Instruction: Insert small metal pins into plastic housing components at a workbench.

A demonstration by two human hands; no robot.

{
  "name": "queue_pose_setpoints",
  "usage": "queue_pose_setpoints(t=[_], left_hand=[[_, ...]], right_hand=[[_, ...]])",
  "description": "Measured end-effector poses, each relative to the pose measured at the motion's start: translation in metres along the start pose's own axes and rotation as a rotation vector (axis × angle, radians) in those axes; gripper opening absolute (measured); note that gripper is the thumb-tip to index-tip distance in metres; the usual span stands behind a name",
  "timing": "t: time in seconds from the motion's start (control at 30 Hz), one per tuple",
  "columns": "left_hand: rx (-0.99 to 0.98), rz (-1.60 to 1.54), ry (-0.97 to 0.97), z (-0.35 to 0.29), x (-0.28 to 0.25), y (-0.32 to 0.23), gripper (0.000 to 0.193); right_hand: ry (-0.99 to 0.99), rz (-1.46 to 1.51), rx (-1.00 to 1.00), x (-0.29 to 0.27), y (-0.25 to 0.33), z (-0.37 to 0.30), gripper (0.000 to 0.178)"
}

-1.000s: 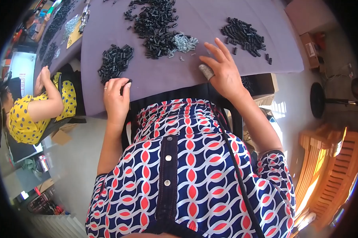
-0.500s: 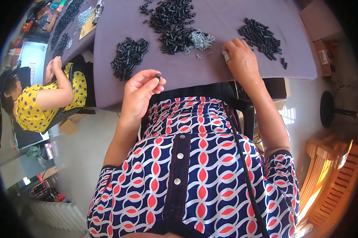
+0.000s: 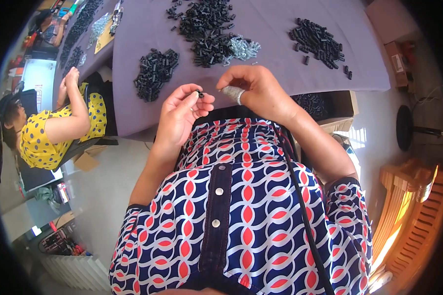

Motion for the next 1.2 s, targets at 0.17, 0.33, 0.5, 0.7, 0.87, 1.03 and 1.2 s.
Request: queue_pose_setpoints(t=[0.17, 0.33, 0.5, 0.7, 0.87, 1.03, 1.2], left_hand=[[0.035, -0.024, -0.100, -0.001, 0.004, -0.001, 0.015], [0.049, -0.098, 0.008, 0.001, 0.007, 0.004, 0.016], [0.017, -0.115, 0.009, 0.000, 0.005, 0.007, 0.014], [-0.028, -0.222, 0.045, -0.001, 0.006, 0.011, 0.015], [0.005, -0.175, 0.050, -0.001, 0.006, 0.012, 0.015], [-0.011, -0.160, 0.058, -0.004, 0.008, 0.012, 0.015], [-0.039, -0.184, 0.080, -0.004, 0.010, 0.013, 0.015]], right_hand=[[0.023, 0.006, -0.003, 0.014, 0.008, 0.000, 0.012], [0.003, 0.083, 0.001, 0.018, 0.004, 0.001, 0.012], [0.007, 0.042, 0.016, 0.017, 0.004, 0.001, 0.012], [0.038, 0.035, 0.045, 0.016, 0.005, 0.000, 0.017], [0.067, -0.003, 0.073, 0.016, 0.003, 0.000, 0.017], [0.057, 0.008, 0.064, 0.015, 0.003, 0.000, 0.013], [0.089, 0.055, 0.087, 0.016, 0.006, 0.002, 0.015]])
Point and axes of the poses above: each hand's wrist, its own z-axis towards the middle knuckle, its own x-axis out of the palm, y = z × x, the point moved 6 cm from there along z, towards the middle knuckle, and after that the axes turned 11 degrees about -y, right-handed, at the moved point
